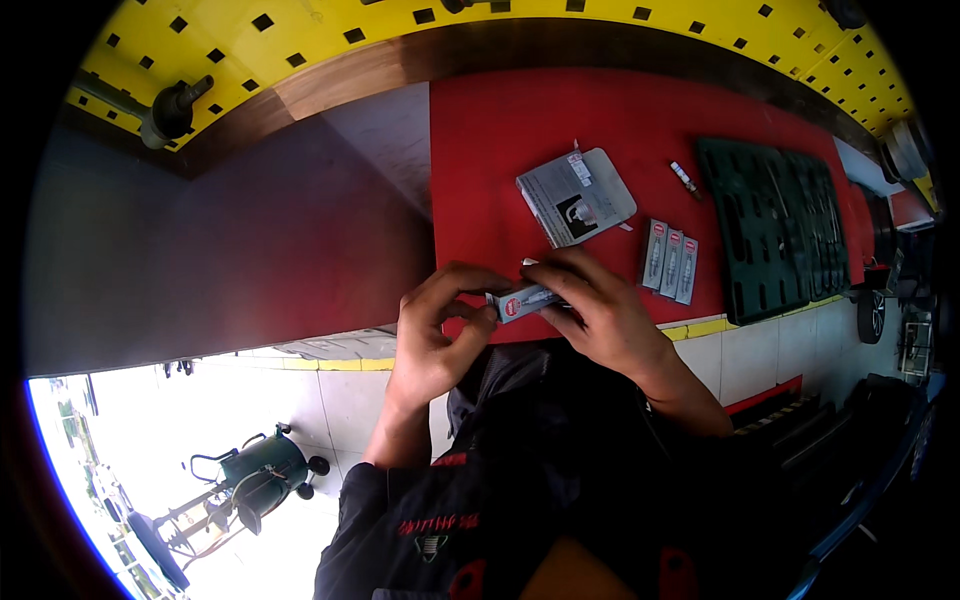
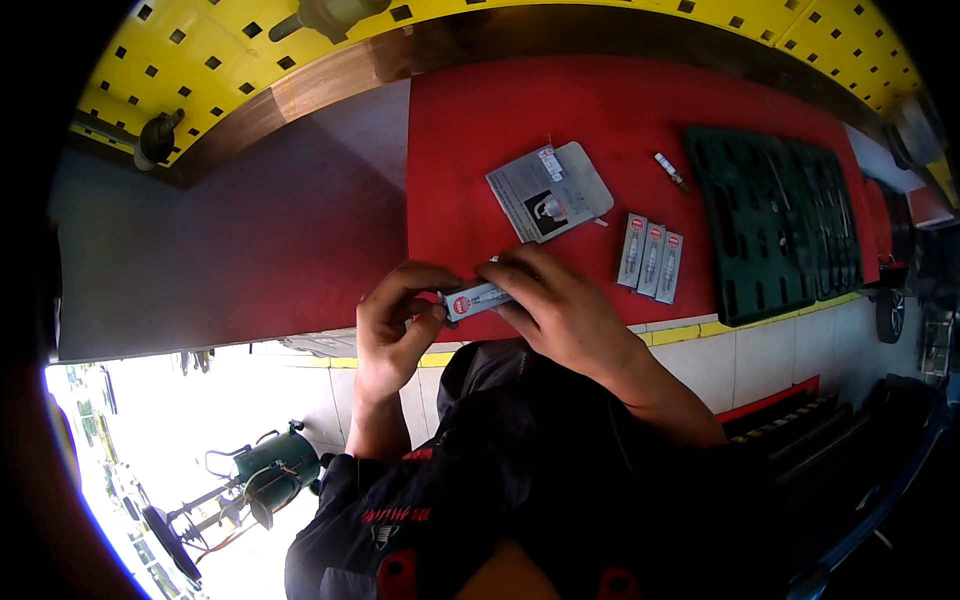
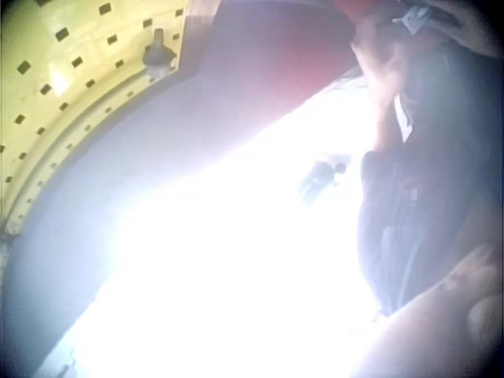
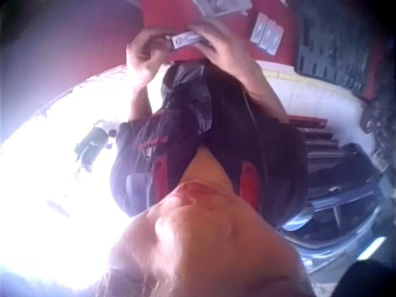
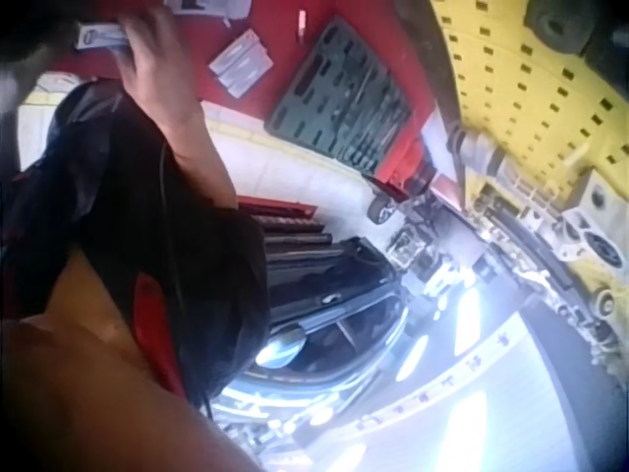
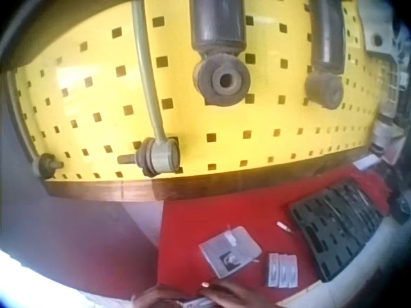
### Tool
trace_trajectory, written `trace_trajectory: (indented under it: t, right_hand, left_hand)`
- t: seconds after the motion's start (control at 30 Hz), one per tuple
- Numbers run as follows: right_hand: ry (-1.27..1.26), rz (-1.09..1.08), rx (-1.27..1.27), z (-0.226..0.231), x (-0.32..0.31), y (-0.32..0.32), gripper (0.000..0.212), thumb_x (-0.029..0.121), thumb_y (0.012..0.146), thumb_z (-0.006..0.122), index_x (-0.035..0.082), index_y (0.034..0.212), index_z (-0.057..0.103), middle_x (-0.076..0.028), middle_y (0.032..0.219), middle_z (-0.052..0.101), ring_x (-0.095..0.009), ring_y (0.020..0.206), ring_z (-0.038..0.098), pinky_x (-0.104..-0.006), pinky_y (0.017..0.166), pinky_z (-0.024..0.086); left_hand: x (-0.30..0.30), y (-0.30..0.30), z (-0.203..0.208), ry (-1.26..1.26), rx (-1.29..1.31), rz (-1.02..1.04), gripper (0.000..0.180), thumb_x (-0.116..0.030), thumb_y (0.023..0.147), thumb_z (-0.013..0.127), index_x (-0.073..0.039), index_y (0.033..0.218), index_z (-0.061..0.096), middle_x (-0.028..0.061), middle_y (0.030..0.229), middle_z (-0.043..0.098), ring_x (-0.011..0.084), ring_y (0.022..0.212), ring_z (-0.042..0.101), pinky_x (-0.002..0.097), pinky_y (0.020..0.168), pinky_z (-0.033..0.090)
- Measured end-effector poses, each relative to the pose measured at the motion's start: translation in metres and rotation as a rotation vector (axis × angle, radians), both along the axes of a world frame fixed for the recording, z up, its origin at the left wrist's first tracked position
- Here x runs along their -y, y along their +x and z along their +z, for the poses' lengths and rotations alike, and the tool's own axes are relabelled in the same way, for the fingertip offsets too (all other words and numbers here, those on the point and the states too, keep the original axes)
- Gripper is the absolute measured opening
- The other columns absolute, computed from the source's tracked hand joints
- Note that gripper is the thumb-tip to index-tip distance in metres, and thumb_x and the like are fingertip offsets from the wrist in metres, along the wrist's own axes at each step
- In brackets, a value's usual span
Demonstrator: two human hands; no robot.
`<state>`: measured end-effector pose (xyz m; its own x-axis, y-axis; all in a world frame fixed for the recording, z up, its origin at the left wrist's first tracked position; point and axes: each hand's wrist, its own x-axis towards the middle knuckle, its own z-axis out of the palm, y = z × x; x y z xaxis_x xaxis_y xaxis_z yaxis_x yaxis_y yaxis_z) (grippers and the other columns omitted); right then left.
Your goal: The person unpacks several small boxes containing spark plugs on a red workbench, removes each spark plug, and places them in a larger box. The person briefly walks to a car with an open hood and returns to continue unpacking.
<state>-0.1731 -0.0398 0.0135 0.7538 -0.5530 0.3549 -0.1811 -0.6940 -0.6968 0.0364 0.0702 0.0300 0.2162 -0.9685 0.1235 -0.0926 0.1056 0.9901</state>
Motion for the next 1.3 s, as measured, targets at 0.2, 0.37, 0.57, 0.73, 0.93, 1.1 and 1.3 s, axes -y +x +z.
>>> trace_trajectory:
  t: [0.2, 0.37, 0.57, 0.73, 0.93, 1.1, 1.3]
  right_hand:
    - [-0.025, 0.023, -0.054, 0.003, 0.000, 0.000, 0.048, 0.006, 0.087, 0.081, 0.013, 0.133, 0.068, -0.010, 0.118, 0.061, -0.029, 0.098, 0.073, -0.0409, 0.080, 0.064]
    - [-0.069, 0.032, -0.103, 0.005, 0.003, -0.004, 0.048, 0.007, 0.087, 0.081, 0.014, 0.133, 0.070, -0.009, 0.116, 0.060, -0.026, 0.096, 0.073, -0.0391, 0.077, 0.064]
    - [-0.122, 0.010, -0.145, 0.006, 0.000, -0.005, 0.046, 0.008, 0.088, 0.081, 0.014, 0.132, 0.071, -0.008, 0.116, 0.060, -0.025, 0.095, 0.073, -0.0386, 0.074, 0.065]
    - [-0.093, 0.018, -0.145, 0.006, 0.003, -0.006, 0.045, 0.008, 0.089, 0.080, 0.015, 0.132, 0.070, -0.008, 0.117, 0.060, -0.026, 0.095, 0.073, -0.0390, 0.074, 0.065]
    - [-0.059, 0.030, -0.170, 0.007, 0.006, -0.008, 0.043, 0.008, 0.090, 0.080, 0.013, 0.132, 0.071, -0.008, 0.118, 0.060, -0.026, 0.096, 0.074, -0.0400, 0.076, 0.066]
    - [-0.067, 0.034, -0.199, 0.017, 0.004, -0.010, 0.042, 0.009, 0.091, 0.079, 0.012, 0.132, 0.071, -0.008, 0.117, 0.060, -0.026, 0.097, 0.074, -0.0400, 0.079, 0.066]
    - [-0.087, -0.003, -0.239, 0.018, 0.003, -0.009, 0.038, 0.009, 0.092, 0.078, 0.011, 0.130, 0.073, -0.008, 0.114, 0.060, -0.025, 0.096, 0.074, -0.0383, 0.075, 0.066]
  left_hand:
    - [0.003, 0.004, 0.010, 0.049, 0.190, -0.022, 0.032, 0.009, 0.082, 0.063, 0.002, 0.113, 0.072, 0.0132, 0.108, 0.076, 0.0231, 0.100, 0.076, 0.0327, 0.079, 0.061]
    - [0.002, 0.005, 0.010, 0.081, 0.230, -0.059, 0.032, 0.009, 0.081, 0.066, 0.000, 0.111, 0.071, 0.0112, 0.105, 0.076, 0.0232, 0.096, 0.076, 0.0332, 0.078, 0.059]
    - [0.002, 0.006, 0.002, 0.098, 0.253, -0.064, 0.029, 0.008, 0.083, 0.068, -0.001, 0.110, 0.071, 0.0102, 0.104, 0.077, 0.0222, 0.094, 0.076, 0.0327, 0.078, 0.059]
    - [0.002, 0.008, 0.004, 0.152, 0.192, -0.100, 0.030, 0.011, 0.085, 0.064, 0.002, 0.114, 0.070, 0.0104, 0.108, 0.076, 0.0185, 0.100, 0.074, 0.0312, 0.085, 0.059]
    - [0.004, 0.010, 0.000, 0.185, 0.158, -0.148, 0.030, 0.009, 0.088, 0.065, 0.002, 0.118, 0.068, 0.0110, 0.111, 0.076, 0.0176, 0.104, 0.074, 0.0304, 0.084, 0.059]
    - [0.003, 0.011, 0.001, 0.183, 0.159, -0.162, 0.028, 0.009, 0.091, 0.067, 0.002, 0.118, 0.067, 0.0112, 0.112, 0.077, 0.0167, 0.101, 0.075, 0.0290, 0.081, 0.059]
    - [0.005, 0.010, -0.002, 0.230, 0.082, -0.166, 0.026, 0.011, 0.092, 0.066, 0.002, 0.117, 0.066, 0.0135, 0.113, 0.078, 0.0149, 0.094, 0.075, 0.0272, 0.077, 0.059]
